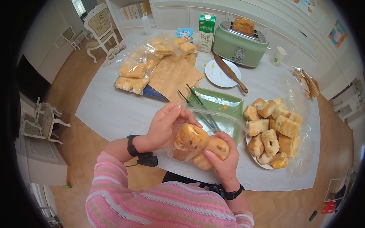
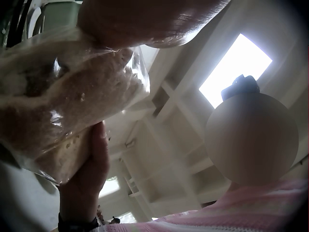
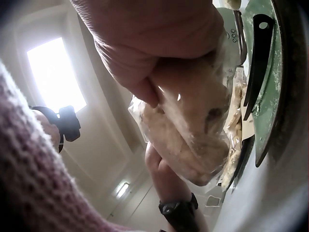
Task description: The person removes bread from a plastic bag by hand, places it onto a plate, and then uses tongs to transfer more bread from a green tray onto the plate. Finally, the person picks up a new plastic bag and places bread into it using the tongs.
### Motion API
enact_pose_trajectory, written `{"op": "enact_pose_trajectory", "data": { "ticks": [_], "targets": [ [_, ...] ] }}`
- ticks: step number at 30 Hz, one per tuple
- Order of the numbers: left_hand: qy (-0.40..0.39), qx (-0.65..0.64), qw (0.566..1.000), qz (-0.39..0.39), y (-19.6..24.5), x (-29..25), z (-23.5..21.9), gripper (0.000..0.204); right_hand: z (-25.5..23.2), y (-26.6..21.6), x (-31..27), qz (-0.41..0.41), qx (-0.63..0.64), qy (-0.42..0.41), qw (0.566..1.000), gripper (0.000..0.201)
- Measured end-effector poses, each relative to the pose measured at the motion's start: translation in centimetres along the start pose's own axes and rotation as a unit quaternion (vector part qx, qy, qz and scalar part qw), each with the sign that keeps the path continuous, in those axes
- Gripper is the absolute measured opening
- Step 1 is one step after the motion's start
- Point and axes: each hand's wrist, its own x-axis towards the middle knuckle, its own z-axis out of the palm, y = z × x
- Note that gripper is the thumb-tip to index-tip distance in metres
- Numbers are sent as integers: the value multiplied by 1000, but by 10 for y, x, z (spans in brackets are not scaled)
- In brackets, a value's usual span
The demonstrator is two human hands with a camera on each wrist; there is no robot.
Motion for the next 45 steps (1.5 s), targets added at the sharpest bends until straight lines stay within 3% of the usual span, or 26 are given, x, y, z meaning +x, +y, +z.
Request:
{"op": "enact_pose_trajectory", "data": {
  "ticks": [4,6,7,9,12,15,19,21,24,27,30,33,35,38,42,45],
  "targets": [
    [-24,1,999,-22,1,-5,0,24,1,-3,1,0,148,33,989,57],
    [-73,83,993,-50,7,-12,2,50,-4,1,2,3,183,44,982,56],
    [-74,84,992,-55,5,-15,1,50,-6,2,1,8,215,54,975,55],
    [-79,57,993,-71,-5,-21,-3,81,-7,0,1,7,215,63,974,57],
    [-66,26,995,-66,-22,-33,-7,85,-8,3,1,4,217,81,973,57],
    [-51,30,998,-12,-47,-43,-6,87,-5,2,3,-1,243,95,965,54],
    [1,29,999,-31,-67,-55,-2,84,-4,0,5,16,272,105,956,50],
    [58,-68,996,-31,-70,-57,3,77,-2,3,6,14,255,103,961,49],
    [112,-113,987,-15,-77,-57,-3,69,5,5,7,15,239,92,967,49],
    [150,-137,978,43,-87,-49,-6,61,9,18,4,29,250,83,964,50],
    [153,-209,966,21,-88,-44,5,57,12,26,1,37,210,79,974,52],
    [169,-234,957,-8,-86,-42,11,55,15,26,3,36,192,56,979,54],
    [183,-242,953,-5,-87,-41,10,55,14,28,5,1,58,0,998,57],
    [223,-234,946,1,-90,-37,9,55,14,17,5,19,2,-70,997,61],
    [290,-197,937,-2,-90,-38,5,53,11,32,3,27,-25,-135,990,59],
    [309,-171,935,8,-90,-39,-4,52,8,36,1,41,0,-139,989,53]
  ]
}}
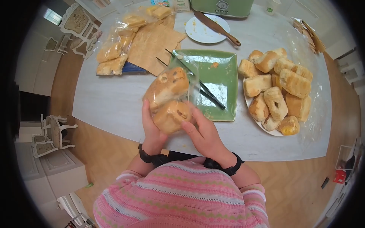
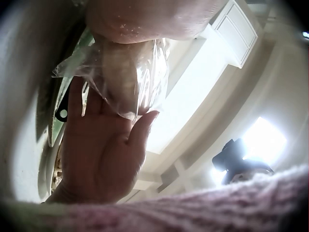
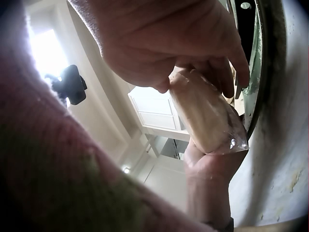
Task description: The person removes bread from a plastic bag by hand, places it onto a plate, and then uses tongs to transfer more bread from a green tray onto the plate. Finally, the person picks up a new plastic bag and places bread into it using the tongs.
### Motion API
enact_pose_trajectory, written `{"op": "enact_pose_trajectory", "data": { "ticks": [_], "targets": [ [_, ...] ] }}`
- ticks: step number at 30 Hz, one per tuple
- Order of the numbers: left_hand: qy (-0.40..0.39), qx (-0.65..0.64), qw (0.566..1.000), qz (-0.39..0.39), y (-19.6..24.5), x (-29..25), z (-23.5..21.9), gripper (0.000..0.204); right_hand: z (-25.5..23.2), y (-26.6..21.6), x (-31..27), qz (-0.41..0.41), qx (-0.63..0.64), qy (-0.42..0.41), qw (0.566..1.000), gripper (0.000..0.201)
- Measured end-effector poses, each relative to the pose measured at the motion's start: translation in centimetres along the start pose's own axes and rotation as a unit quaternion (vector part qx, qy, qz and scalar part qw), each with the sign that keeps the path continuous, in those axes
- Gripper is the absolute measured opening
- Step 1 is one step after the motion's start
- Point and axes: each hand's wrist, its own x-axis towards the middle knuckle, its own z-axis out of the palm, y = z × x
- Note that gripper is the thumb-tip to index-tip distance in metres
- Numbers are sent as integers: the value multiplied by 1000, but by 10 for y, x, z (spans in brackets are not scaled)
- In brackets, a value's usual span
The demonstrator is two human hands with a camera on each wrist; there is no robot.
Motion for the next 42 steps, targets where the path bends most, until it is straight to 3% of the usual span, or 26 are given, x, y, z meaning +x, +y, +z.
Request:
{"op": "enact_pose_trajectory", "data": {
  "ticks": [1,6,10,13,15,16,17,19,23,25,29,31,38,42],
  "targets": [
    [-6,5,1000,11,2,1,-1,52,-3,2,0,1,11,-21,1000,50],
    [-4,49,997,57,16,5,-7,49,-12,-2,-4,11,15,72,997,26],
    [-7,64,997,53,23,10,-12,48,-17,-3,-5,47,74,94,992,22],
    [-6,82,994,70,26,14,-16,46,-26,0,-1,17,72,148,986,19],
    [-3,100,992,75,29,17,-18,46,-35,-1,7,-70,-144,173,972,21],
    [-1,99,992,74,29,19,-16,46,-39,-6,8,-68,-217,174,958,25],
    [8,98,992,79,30,20,-14,47,-41,-6,12,-66,-217,173,958,25],
    [17,98,991,85,30,22,-14,49,-45,-4,20,-114,-404,162,893,33],
    [-5,105,991,82,31,26,-19,47,-40,-4,34,-126,-474,166,856,45],
    [-8,103,991,84,32,27,-20,47,-41,-2,40,-131,-538,173,814,50],
    [-1,99,991,87,35,32,-22,44,-44,6,47,-120,-568,161,798,44],
    [-1,108,990,85,36,35,-23,44,-45,8,47,-71,-603,123,785,35],
    [3,143,985,99,42,50,-21,45,-60,10,34,-87,-561,171,805,21],
    [8,155,982,105,41,56,-18,44,-64,4,21,19,-396,218,892,14]
  ]
}}
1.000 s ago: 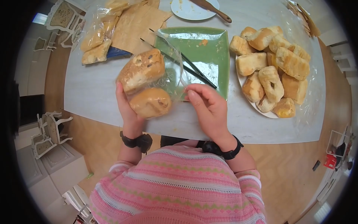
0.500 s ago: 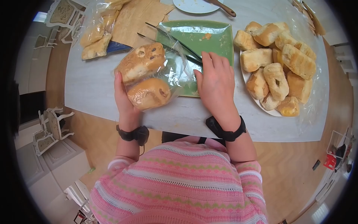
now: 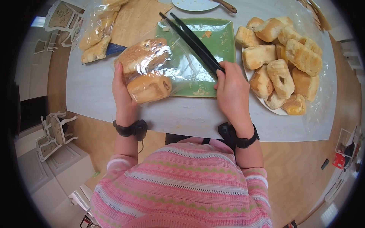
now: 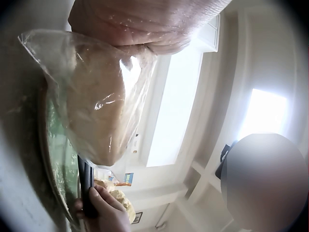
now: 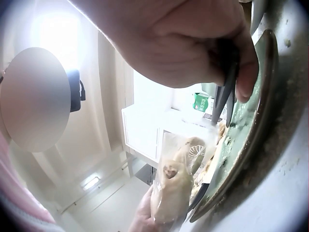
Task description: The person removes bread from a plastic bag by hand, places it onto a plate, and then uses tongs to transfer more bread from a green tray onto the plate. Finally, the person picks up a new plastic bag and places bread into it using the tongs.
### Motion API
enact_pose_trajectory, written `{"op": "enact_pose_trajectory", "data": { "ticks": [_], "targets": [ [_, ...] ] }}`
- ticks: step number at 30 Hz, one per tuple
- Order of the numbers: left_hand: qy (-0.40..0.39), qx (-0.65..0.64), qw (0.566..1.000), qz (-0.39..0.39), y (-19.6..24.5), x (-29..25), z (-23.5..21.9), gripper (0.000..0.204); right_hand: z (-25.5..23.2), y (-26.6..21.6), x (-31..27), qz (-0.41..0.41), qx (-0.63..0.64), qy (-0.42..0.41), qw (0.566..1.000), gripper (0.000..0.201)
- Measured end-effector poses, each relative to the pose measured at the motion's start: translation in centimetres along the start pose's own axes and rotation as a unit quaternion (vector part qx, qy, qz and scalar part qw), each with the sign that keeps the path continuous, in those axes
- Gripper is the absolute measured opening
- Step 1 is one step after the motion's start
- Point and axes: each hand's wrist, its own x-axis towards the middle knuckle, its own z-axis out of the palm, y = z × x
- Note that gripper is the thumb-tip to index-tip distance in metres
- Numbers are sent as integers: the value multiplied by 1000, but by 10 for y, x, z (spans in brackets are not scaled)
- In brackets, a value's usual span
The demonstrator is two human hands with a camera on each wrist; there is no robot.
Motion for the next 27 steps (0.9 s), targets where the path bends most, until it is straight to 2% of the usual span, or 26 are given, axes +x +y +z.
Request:
{"op": "enact_pose_trajectory", "data": {
  "ticks": [1,2,4,5,7,8,10,14,16,20,22,27],
  "targets": [
    [-1,1,1000,-1,0,2,0,44,-3,-1,-3,62,63,-17,996,12],
    [0,3,1000,-3,0,4,1,44,-5,2,-6,64,64,-15,996,12],
    [-3,6,1000,-6,-1,5,5,44,-9,10,-12,149,211,-67,964,14],
    [-8,1,1000,-6,0,5,8,43,-10,11,-16,151,211,-64,964,14],
    [-17,-4,1000,-9,-2,5,13,43,-12,10,-22,186,418,-68,887,18],
    [-20,-3,1000,-10,-3,6,13,42,-12,11,-25,187,417,-64,887,18],
    [-24,-1,1000,-13,-4,7,16,42,-12,13,-31,150,484,-77,859,21],
    [-21,4,1000,-13,-5,8,20,42,-15,13,-37,144,484,-75,860,25],
    [-18,6,1000,-12,-7,10,19,42,-18,14,-39,162,442,-75,879,29],
    [-42,29,998,-33,-8,13,21,47,-20,20,-45,144,426,-71,890,31],
    [-43,31,998,-36,-7,14,27,47,-22,21,-46,146,482,-76,861,30],
    [-55,46,997,-19,-3,33,37,46,-25,27,-49,149,504,-47,850,30]
  ]
}}
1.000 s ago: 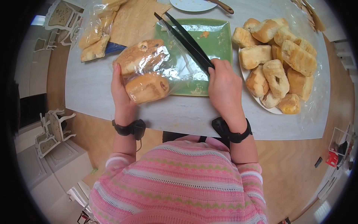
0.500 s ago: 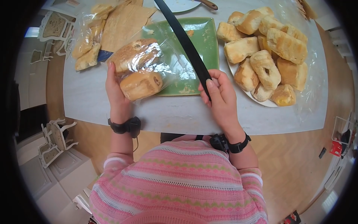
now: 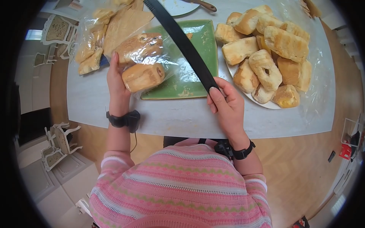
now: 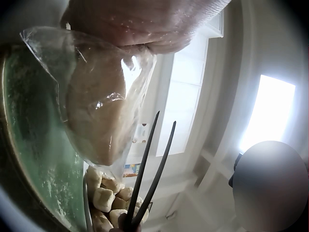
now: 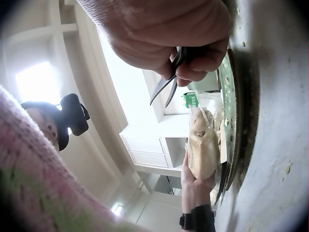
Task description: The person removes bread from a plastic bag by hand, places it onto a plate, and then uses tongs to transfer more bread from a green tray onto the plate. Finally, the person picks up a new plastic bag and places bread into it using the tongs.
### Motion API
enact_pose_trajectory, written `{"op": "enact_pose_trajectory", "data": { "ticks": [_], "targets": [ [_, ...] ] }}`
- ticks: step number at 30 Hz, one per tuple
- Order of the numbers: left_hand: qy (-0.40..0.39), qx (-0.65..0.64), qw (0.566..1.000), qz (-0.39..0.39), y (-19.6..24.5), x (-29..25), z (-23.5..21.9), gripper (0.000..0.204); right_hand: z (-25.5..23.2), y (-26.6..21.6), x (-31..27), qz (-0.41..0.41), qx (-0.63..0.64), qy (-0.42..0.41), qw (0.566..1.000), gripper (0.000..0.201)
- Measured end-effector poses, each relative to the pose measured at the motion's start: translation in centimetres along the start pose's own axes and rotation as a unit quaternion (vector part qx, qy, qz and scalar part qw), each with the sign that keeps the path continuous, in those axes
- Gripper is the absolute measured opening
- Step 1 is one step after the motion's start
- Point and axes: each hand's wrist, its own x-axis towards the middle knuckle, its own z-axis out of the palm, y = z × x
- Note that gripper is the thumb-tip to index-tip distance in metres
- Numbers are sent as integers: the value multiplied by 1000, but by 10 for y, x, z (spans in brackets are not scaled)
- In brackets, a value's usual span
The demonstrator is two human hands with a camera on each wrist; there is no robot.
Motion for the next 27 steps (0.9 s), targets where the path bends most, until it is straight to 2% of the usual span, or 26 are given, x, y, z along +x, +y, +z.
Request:
{"op": "enact_pose_trajectory", "data": {
  "ticks": [4,8,10,12,14,19,22,27],
  "targets": [
    [-27,4,1000,1,13,23,14,45,0,0,-1,-8,24,34,999,30],
    [-22,-15,999,28,18,70,31,39,1,2,1,-24,43,54,997,30],
    [-23,-23,999,32,17,98,33,35,2,3,2,-30,62,91,993,30],
    [-37,-42,998,36,15,126,37,30,1,3,2,-31,64,90,993,30],
    [-6,-10,999,42,13,146,45,27,0,2,2,-32,66,92,993,31],
    [-1,-2,1000,26,3,196,55,32,3,-3,9,-31,52,77,995,31],
    [-26,-11,1000,8,1,218,54,37,9,-8,15,-13,26,78,997,30],
    [33,14,999,-25,-1,235,53,36,13,-4,37,8,11,70,997,30]
  ]
}}
